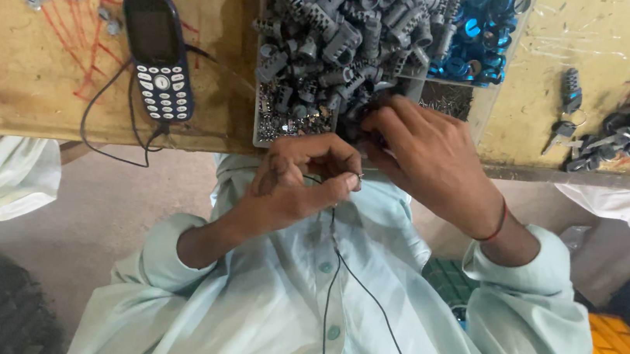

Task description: The person sits at a workbench assembling small ignition-cap style components. They repeatedly pick grey ribbed caps, blue caps, and small metal springs or pins from a compartmented tray, fit the metal inserts into the caps by hand, and set finished assemblies on the table beside the tray.

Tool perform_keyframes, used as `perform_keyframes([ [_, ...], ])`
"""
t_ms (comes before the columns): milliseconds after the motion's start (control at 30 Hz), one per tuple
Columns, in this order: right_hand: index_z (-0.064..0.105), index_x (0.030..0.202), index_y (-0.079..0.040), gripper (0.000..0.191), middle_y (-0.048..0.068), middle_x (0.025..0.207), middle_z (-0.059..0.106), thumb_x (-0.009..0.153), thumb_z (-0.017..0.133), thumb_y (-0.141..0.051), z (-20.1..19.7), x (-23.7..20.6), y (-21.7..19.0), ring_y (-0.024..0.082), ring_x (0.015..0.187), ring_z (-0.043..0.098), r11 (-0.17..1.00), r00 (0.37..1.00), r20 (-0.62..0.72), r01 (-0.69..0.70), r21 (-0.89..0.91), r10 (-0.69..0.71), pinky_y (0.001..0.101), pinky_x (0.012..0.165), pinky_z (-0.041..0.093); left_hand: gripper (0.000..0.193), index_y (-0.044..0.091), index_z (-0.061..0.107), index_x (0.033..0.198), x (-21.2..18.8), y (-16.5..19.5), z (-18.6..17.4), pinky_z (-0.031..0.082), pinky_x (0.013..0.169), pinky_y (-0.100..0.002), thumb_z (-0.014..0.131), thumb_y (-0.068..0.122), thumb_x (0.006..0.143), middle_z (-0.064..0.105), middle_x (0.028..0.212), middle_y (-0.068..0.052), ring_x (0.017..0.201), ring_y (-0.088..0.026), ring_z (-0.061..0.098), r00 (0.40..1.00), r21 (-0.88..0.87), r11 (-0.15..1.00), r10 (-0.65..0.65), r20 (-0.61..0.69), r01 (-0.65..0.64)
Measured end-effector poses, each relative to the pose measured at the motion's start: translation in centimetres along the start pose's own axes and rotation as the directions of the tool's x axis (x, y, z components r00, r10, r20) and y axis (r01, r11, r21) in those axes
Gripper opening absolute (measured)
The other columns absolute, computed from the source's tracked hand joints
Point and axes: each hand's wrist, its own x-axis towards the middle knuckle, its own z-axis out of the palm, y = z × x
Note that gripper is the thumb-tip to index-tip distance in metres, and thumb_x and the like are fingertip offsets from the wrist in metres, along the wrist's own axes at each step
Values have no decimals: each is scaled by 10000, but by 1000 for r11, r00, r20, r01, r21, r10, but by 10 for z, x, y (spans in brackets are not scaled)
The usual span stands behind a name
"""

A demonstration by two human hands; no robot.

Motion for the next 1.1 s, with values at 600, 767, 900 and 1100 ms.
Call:
perform_keyframes([
  [600,653,1175,-25,320,129,1230,666,924,679,171,26,-46,-13,228,1121,702,807,919,-355,77,586,170,310,914,589,139,-18,645,962,12,9,7,578,707,-303,727,87,925,687,863,-83,763,-125,661,985,-447,893,20,173,61],
  [767,672,1162,-28,333,147,1176,684,893,736,158,22,-47,-17,263,1063,719,968,870,-493,112,227,14,320,873,601,153,3,665,931,8,11,13,551,620,-236,777,98,890,684,816,-39,680,-71,637,995,-247,964,-91,26,95],
  [900,690,1148,-21,341,142,1151,694,848,793,105,16,-48,-13,264,1039,720,972,880,-475,132,196,-24,336,880,606,160,18,683,914,9,12,18,552,632,-218,794,126,874,709,831,-22,701,-45,639,996,-138,989,-62,-61,53],
  [1100,735,1100,-22,318,140,1117,704,814,787,107,13,-47,-11,243,962,730,970,871,-479,198,143,-107,331,824,611,138,21,706,891,5,18,16,535,674,-196,795,126,888,732,832,-13,741,-33,640,1000,34,999,-7,-28,8],
])
